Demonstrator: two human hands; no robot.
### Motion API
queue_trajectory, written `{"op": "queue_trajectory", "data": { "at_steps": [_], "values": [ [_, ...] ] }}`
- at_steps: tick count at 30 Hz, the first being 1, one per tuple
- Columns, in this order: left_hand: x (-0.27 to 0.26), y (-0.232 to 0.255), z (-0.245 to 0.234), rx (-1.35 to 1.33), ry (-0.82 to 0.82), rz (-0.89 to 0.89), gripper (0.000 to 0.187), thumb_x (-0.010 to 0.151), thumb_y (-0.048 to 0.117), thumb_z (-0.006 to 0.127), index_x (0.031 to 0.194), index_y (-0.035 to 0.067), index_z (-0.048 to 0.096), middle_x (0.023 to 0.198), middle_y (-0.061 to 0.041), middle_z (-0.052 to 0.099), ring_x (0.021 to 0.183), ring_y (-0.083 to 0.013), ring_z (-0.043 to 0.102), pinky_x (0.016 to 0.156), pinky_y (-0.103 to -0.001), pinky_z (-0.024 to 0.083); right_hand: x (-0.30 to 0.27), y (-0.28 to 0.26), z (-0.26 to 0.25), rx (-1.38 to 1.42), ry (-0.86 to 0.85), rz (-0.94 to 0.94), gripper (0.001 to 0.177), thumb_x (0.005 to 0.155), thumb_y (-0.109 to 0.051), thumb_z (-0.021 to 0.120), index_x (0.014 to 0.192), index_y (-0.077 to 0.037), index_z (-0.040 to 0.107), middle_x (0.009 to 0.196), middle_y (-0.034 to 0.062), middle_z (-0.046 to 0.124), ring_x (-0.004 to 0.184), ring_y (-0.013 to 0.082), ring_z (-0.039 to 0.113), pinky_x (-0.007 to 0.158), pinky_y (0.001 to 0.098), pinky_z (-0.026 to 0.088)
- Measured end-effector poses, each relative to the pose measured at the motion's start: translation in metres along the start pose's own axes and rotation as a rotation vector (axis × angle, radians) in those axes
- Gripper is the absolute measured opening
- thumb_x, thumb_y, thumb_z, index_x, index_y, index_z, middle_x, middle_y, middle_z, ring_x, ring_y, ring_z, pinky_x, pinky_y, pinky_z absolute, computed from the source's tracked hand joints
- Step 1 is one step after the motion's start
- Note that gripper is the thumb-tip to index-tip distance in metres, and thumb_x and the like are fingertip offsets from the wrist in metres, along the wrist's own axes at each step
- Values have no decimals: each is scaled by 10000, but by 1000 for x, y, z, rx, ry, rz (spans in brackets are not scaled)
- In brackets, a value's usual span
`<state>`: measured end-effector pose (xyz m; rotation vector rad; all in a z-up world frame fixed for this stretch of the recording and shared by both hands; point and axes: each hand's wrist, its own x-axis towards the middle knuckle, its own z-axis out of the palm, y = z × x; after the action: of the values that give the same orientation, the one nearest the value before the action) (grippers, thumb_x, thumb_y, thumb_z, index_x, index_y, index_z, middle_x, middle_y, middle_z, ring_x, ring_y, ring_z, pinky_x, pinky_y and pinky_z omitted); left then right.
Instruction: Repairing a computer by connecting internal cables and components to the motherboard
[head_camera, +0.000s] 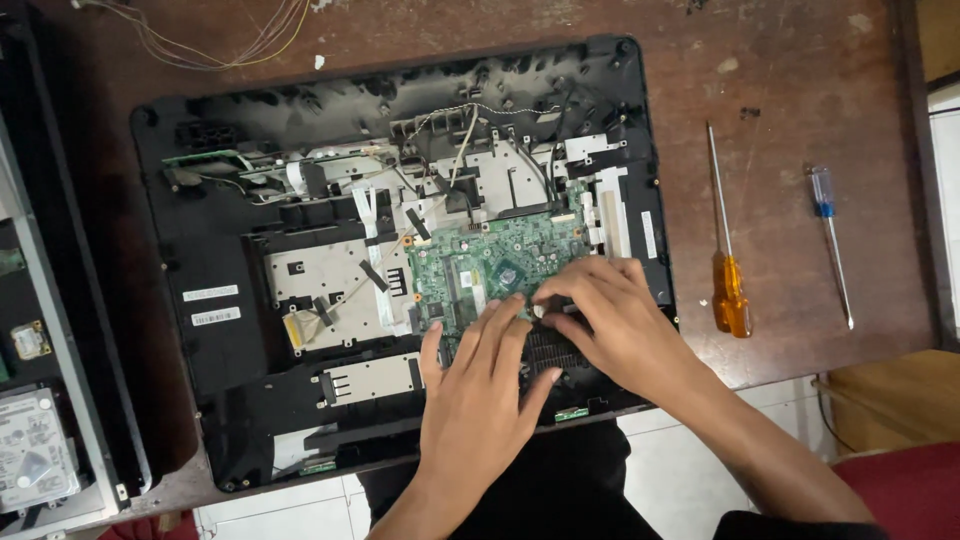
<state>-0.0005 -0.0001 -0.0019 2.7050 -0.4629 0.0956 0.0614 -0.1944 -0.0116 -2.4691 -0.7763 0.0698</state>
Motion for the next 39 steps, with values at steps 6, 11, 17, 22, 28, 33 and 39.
{"op": "queue_trajectory", "data": {
  "at_steps": [6, 11, 17, 22, 28, 33, 39],
  "values": [
    [0, 0, -1, -1, 14, -5, 430, 1005, 495, 583, 1251, 143, 587, 1502, 24, 531, 1326, -156, 521, 1156, -532, 220, -2, 2, 7, 125, 45, 22, 282, 923, -47, 732, 1148, -111, 576, 1070, 31, 677, 1031, 258, 643, 991, 440, 449],
    [0, 2, -3, -8, 23, -9, 413, 998, 481, 597, 1233, 142, 579, 1487, 30, 538, 1314, -151, 528, 1157, -527, 223, -3, 2, 8, 139, 76, 24, 285, 922, -66, 750, 1139, -107, 570, 1047, 32, 679, 996, 235, 649, 971, 416, 454],
    [-1, 1, -1, -18, 26, -3, 419, 1009, 487, 579, 1240, 138, 583, 1467, 13, 550, 1315, -167, 531, 1163, -534, 215, -3, 7, 9, 128, 74, -19, 290, 931, -106, 754, 1166, -97, 584, 1072, 35, 680, 1039, 241, 647, 1004, 430, 445],
    [-1, 1, 0, -18, 18, 1, 445, 1011, 502, 575, 1266, 137, 580, 1485, 7, 545, 1321, -174, 530, 1174, -537, 195, -4, 7, 10, 161, 70, -20, 318, 928, -69, 753, 1193, -104, 582, 1102, 32, 690, 1046, 238, 662, 1024, 444, 452],
    [-1, 2, 0, 21, 37, 6, 460, 1016, 512, 561, 1285, 140, 583, 1473, 11, 554, 1318, -164, 531, 1177, -521, 199, -4, 6, 8, 170, 95, -24, 330, 915, -60, 766, 1191, -109, 591, 1113, 9, 705, 1059, 222, 675, 1038, 434, 454],
    [0, 3, 0, -14, 16, -29, 484, 997, 510, 578, 1291, 126, 582, 1492, -20, 544, 1309, -177, 543, 1174, -519, 227, 0, -2, 0, 123, 93, -122, 398, 894, -129, 802, 1236, -74, 605, 1223, 87, 625, 1139, 263, 608, 990, 440, 468],
    [-1, 0, 1, -92, -52, -53, 492, 980, 482, 594, 1288, 101, 555, 1542, -42, 484, 1291, -200, 553, 1165, -539, 220, -8, -24, -9, -316, 133, -205, 268, 998, -193, 684, 1208, -28, 707, 1299, 73, 614, 1217, 280, 591, 968, 417, 514]
  ]
}}
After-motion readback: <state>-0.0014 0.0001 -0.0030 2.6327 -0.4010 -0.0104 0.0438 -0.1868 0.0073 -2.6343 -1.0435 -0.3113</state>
